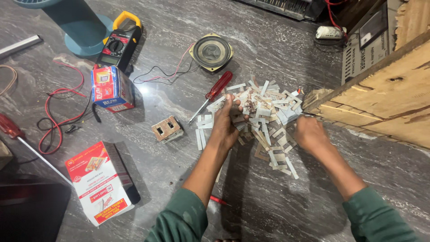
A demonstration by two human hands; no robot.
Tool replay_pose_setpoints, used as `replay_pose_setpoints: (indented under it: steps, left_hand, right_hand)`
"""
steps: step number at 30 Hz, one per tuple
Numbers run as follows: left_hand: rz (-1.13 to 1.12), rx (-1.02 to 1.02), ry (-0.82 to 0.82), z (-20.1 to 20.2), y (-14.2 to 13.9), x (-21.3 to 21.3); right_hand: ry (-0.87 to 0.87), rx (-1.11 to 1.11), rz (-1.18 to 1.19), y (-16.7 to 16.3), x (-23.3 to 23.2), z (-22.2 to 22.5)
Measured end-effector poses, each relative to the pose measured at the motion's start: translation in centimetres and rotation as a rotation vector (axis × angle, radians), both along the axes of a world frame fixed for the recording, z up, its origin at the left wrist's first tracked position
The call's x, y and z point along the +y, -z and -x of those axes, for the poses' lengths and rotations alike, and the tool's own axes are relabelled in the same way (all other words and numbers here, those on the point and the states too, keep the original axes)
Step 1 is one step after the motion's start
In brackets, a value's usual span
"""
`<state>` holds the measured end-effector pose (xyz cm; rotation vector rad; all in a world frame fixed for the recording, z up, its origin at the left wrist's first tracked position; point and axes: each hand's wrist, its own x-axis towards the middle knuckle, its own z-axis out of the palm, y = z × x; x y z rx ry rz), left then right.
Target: The person assembles a small electrical component by hand, inserting multiple small rectangular pieces into a white plastic housing. They use a red screwdriver to tighten a screw on the housing. The person then gathers a pile of the small pieces and places the assembled unit into a red and white box.
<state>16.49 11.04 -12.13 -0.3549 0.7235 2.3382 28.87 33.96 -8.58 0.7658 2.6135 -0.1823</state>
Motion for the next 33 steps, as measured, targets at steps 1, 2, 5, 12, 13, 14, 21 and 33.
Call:
replay_pose_setpoints:
  steps: [1,2,5,12,13,14,21,33]
  left_hand:
    - [0.016,-0.007,-0.009,0.0,0.1,0.1]
    - [0.003,-0.04,-0.011,0.1,0.2,0.2]
    - [-0.03,-0.113,-0.009,0.3,0.5,0.7]
    - [-0.062,-0.098,0.024,-0.2,1.0,1.7]
    - [-0.022,-0.125,0.028,-0.2,1.0,1.7]
    - [-0.036,-0.119,0.026,-0.3,0.8,1.7]
    - [0.014,-0.121,0.0,-0.4,-0.9,1.2]
    - [0.002,-0.124,0.014,0.1,-0.5,1.5]
  right_hand:
    - [0.043,-0.024,0.059,0.0,0.0,0.5]
    - [0.061,-0.072,0.114,0.0,-0.1,0.8]
    - [0.091,-0.121,0.229,-0.1,-0.4,1.3]
    - [-0.061,0.01,0.188,-1.5,-3.4,0.9]
    - [-0.125,-0.018,0.106,-1.8,-4.2,0.9]
    - [-0.06,-0.055,0.141,-2.1,-4.7,0.9]
    - [0.092,-0.087,0.274,-3.3,-4.7,1.3]
    - [-0.035,-0.063,0.281,1.5,-2.3,1.0]
